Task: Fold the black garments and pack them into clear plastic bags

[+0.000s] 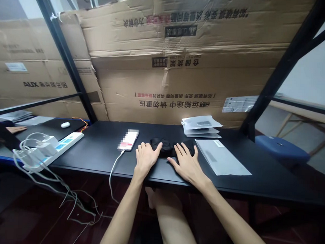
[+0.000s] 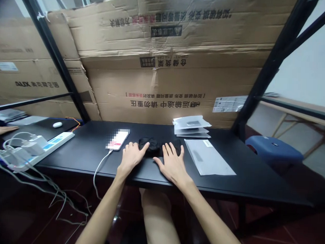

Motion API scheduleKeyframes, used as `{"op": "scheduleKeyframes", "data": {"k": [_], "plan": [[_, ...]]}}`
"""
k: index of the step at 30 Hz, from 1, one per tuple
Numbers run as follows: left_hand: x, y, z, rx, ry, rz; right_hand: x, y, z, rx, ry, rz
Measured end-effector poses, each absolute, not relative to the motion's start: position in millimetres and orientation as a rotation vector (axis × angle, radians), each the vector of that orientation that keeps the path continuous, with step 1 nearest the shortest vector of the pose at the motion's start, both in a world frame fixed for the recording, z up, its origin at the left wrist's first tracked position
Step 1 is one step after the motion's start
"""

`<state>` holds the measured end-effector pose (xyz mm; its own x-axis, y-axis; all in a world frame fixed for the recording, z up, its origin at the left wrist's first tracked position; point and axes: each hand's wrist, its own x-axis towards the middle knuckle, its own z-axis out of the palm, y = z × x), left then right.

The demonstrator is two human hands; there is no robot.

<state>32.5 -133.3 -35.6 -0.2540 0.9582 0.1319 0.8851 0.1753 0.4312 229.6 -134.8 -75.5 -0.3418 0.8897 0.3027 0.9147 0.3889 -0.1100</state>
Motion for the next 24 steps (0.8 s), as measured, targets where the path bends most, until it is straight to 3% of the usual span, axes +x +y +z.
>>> {"op": "scheduleKeyframes", "data": {"k": [6, 10, 14, 24], "plan": [[31, -133, -22, 1.665, 2.142, 0.715, 239, -139, -70, -1.566, -2.350, -0.169], [28, -134, -15, 1.602, 2.132, 1.125, 253, -142, -71, -1.538, -2.328, -0.205], [61, -134, -25, 1.899, 1.892, 1.454, 256, -142, -72, -1.498, -2.378, -0.137], [83, -133, -57, 2.373, 1.767, 0.969, 256, -144, -68, -1.476, -2.397, 0.005]]}}
